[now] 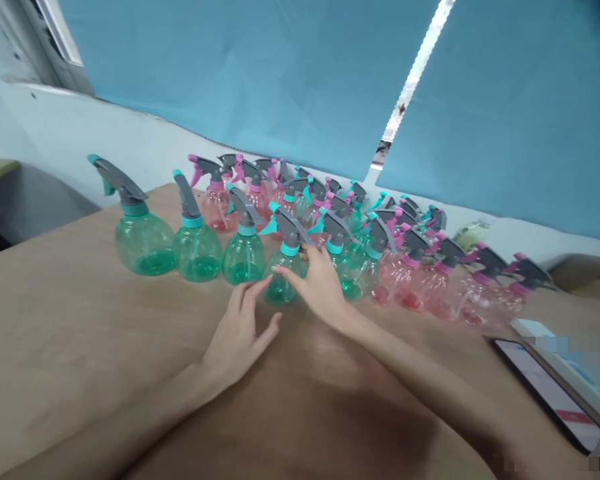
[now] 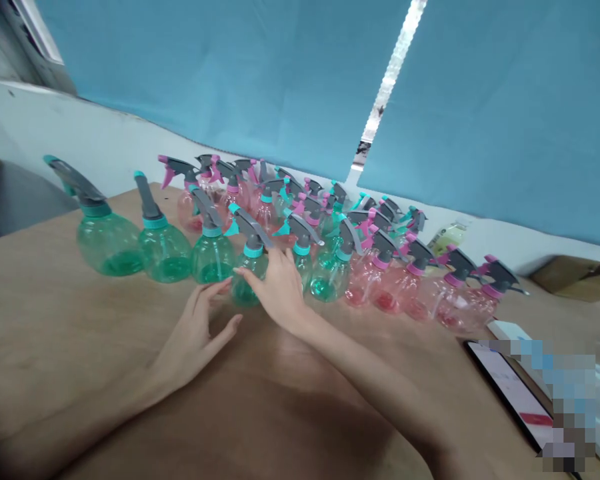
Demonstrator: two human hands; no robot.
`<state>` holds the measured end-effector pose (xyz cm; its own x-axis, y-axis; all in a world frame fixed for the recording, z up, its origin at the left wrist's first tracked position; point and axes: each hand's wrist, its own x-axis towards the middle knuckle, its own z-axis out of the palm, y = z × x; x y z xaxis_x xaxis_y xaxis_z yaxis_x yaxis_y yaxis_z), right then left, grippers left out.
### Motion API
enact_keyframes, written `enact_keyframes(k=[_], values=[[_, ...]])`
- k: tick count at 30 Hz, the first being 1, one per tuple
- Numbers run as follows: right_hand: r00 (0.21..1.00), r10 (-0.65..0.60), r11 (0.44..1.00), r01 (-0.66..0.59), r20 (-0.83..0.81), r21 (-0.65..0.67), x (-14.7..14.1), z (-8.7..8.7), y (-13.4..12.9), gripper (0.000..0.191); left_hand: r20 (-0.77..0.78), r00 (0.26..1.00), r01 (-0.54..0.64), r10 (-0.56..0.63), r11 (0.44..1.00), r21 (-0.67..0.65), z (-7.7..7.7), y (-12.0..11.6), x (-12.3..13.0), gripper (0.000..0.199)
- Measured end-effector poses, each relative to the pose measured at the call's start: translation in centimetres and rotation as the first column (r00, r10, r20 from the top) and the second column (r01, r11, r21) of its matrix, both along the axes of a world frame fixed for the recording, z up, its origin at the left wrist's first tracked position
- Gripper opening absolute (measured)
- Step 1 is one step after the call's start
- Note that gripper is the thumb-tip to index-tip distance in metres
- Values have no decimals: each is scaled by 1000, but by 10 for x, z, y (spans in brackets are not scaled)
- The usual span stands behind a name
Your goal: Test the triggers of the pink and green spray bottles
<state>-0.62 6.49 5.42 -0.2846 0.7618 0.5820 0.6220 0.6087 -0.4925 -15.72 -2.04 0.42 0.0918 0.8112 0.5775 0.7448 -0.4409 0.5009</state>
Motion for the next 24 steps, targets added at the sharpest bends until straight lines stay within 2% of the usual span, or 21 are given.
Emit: enact_keyframes(k=[4,8,14,17,20,22,24], values=[[993,-89,996,90,74,-3,-6,4,-1,49,25,998,65,-63,996,-64,-3,-1,1,43],[975,-163,987,163,152,14,-11,8,2,48,39,996,82,-78,990,-118,-3,-2,2,39],[960,-197,980,190,197,53,-13,9,9,50,53,996,72,-66,988,-139,1,-2,0,32],[961,-197,980,188,196,65,-10,7,9,51,38,996,-76,81,990,-122,16,5,-15,31],[958,-197,980,188,209,61,-7,5,8,51,27,940,-334,340,934,-127,44,16,-32,40],[955,-198,980,191,221,54,-6,5,8,52,-86,879,-476,469,869,-136,64,24,-36,45],[952,-202,979,196,231,49,-7,5,9,54,-253,838,-530,484,831,-167,82,33,-34,58]])
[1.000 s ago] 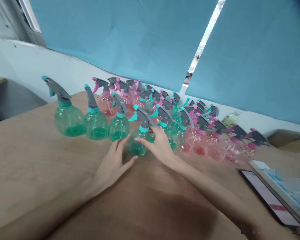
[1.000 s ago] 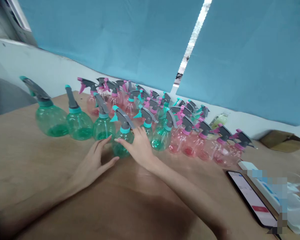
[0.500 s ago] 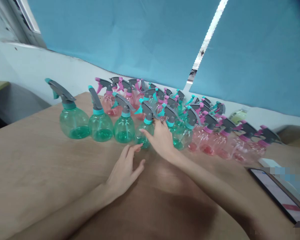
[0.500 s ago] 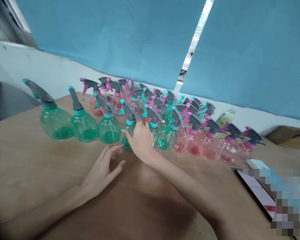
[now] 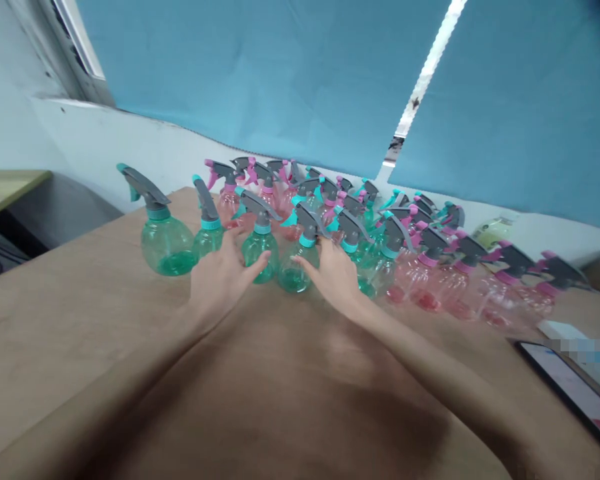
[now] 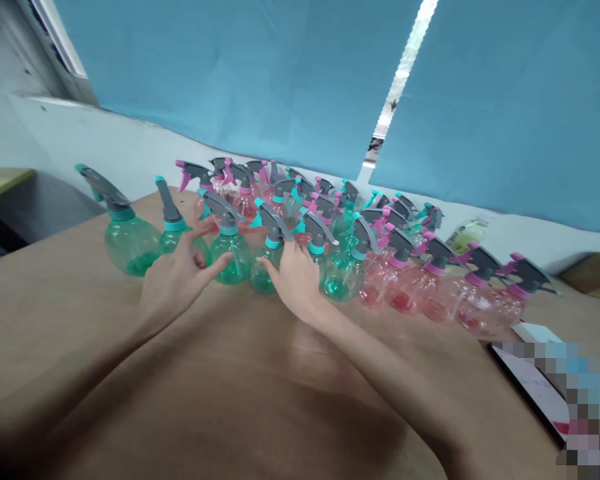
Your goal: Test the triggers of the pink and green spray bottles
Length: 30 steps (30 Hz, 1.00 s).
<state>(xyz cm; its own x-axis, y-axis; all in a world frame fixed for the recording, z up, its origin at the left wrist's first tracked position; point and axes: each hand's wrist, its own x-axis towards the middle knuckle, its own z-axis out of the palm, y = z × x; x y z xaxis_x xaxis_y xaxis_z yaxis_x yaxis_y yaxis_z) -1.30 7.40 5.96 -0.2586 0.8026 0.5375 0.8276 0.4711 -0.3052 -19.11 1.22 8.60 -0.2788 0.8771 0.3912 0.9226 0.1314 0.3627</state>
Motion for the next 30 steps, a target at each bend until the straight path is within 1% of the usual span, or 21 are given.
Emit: enact_keyframes(k=[1,3,4,6,8,11,15,19,22,24,27,29,30], values=[[1000,-2,1000,2,3,-1,-1,0,1,55,-73,997,-28,25,998,-50,7,4,3,66],[1000,-8,1000,8,10,-1,-2,2,1,57,-205,977,-91,64,988,-125,15,13,9,80],[1000,-13,1000,13,16,-4,-3,2,1,57,-246,967,-105,65,982,-154,17,17,11,82],[999,-28,1000,28,28,-14,-4,4,1,56,-281,958,-103,48,978,-183,18,25,13,79],[998,-40,999,41,39,-25,-5,5,1,56,-288,957,-93,33,976,-198,17,30,12,75],[998,-44,999,45,45,-23,-6,6,1,57,-300,954,-92,23,972,-218,16,34,9,78],[997,-62,998,63,55,-19,-7,7,2,58,-326,945,-87,7,969,-230,19,29,6,81],[996,-61,997,64,65,-47,-7,8,3,58,-342,939,-46,-41,969,-244,24,23,2,80],[997,-58,995,62,59,-72,-8,9,3,58,-344,938,-51,-42,965,-258,26,22,0,79],[998,-36,994,41,46,-99,-8,8,3,63,-347,937,-44,-53,963,-268,27,23,0,78],[1000,29,992,-29,0,-122,-2,6,-2,72,-354,932,-22,-81,960,-279,26,23,0,78],[996,78,991,-82,-36,-102,7,5,-10,71,-359,928,-9,-99,958,-285,25,23,-1,78],[994,96,991,-100,-51,-85,14,6,-16,68,-360,927,-3,-106,957,-289,24,22,-2,78]])
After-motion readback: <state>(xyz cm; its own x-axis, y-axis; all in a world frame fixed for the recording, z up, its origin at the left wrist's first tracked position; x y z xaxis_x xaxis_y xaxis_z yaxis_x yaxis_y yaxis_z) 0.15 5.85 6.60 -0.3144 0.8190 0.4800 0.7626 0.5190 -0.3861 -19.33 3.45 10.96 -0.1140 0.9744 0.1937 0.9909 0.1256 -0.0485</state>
